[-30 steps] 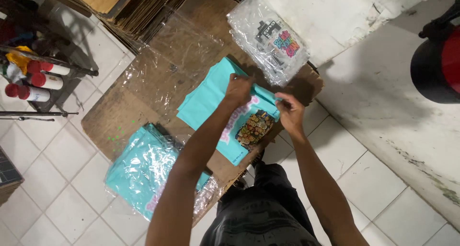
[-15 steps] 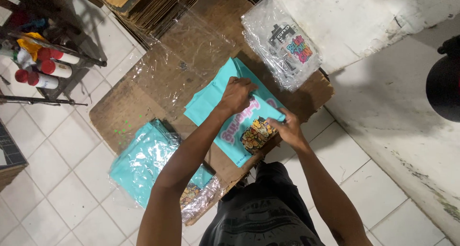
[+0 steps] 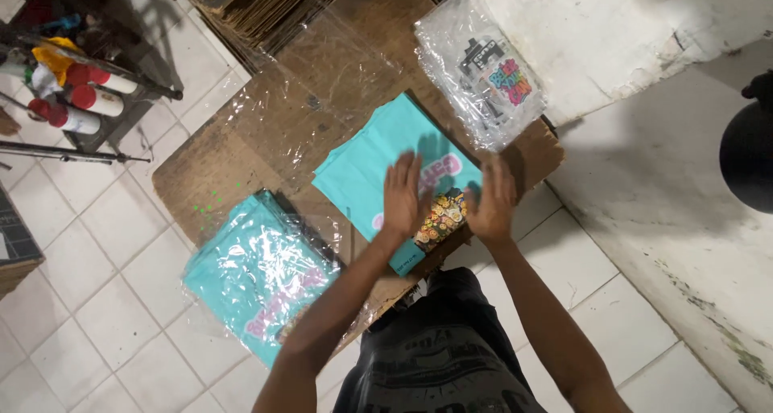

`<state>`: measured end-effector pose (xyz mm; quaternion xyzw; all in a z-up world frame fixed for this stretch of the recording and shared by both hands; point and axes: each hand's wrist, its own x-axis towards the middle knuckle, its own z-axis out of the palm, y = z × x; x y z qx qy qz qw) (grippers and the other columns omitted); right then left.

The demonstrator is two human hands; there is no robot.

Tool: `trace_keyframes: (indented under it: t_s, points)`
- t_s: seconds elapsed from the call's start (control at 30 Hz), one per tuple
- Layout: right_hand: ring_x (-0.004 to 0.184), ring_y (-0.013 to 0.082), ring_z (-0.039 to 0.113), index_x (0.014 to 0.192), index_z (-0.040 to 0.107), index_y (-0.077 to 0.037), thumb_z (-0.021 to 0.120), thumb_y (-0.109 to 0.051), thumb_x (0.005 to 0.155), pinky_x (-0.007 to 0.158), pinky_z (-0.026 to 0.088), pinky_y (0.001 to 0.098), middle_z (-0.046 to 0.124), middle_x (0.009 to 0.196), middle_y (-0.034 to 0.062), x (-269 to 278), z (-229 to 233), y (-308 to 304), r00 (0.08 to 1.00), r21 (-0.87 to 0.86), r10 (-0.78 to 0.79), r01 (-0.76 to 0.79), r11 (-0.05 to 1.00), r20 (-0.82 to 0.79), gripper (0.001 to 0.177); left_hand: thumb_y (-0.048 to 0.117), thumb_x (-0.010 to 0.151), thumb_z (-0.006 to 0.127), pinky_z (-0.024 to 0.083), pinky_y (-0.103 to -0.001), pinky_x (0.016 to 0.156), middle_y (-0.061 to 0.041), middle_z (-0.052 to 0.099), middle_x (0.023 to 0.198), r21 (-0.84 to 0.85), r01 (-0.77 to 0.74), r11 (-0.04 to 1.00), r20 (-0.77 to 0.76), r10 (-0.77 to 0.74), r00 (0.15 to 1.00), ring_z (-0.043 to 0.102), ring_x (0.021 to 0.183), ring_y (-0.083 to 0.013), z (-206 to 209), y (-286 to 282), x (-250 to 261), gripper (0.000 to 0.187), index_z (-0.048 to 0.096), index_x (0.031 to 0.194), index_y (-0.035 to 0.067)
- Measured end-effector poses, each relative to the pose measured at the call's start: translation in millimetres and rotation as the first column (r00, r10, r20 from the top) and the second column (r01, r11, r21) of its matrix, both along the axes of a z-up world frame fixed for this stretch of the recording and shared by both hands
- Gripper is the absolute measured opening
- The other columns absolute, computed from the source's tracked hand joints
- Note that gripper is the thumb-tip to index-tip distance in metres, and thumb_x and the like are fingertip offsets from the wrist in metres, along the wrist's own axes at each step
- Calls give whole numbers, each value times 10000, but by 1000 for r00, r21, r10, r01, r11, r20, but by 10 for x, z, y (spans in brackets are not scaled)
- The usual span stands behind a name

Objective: Sorting and organizing individually packaged t-shirts on a work table

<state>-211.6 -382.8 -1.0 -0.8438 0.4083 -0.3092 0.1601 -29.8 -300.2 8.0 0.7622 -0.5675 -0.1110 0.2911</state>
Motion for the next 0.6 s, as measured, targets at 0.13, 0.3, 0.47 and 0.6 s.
trace_keyframes:
  t_s: [0.13, 0.3, 0.47, 0.6]
  points:
    - [1538, 363, 279, 1569, 426, -63, 458, -423, 1090, 1188, 123, 648, 313, 1688, 161, -60, -660, 133, 951, 33, 101, -96, 995, -293, 600, 393, 883, 733, 166, -617, 1232, -206, 358, 1631, 130, -15, 991, 135, -2, 991, 258, 1540, -400, -498, 710, -398, 951, 258, 1639, 66]
    - [1505, 476, 282, 1508, 475, -8, 553, -411, 1054, 1171, 162, 678, 358, 1603, 284, 59, -407, 296, 987, 17, 56, -54, 998, -147, 612, 454, 932, 710, 247, -536, 1247, -201, 425, 1583, 46, -227, 973, -89, 230, 969, 367, 1486, -398, 175, 1331, -374, 781, 436, 1546, 57]
    - [1115, 339, 669, 1278, 686, -110, 741, -299, 933, 1013, 465, 468, 707, 1184, 126, 486, -615, 1170, 941, 178, 318, -334, 926, 112, 398, 334, 881, 779, 348, -515, 1207, -278, 548, 1443, -143, -588, 796, -131, 574, 808, 488, 1387, -445, -178, 2441, 417, 741, 505, 1475, -14]
    - [1147, 364, 685, 1391, 584, -48, 865, -154, 850, 917, 591, 465, 711, 1224, 206, 972, -659, 2017, 930, 830, 203, -366, 422, 308, 619, 253, 807, 891, 385, -448, 1188, -217, 585, 1374, -192, -920, 343, -184, 908, 377, 532, 1356, -361, -485, 3694, 1161, 752, 540, 1429, 17]
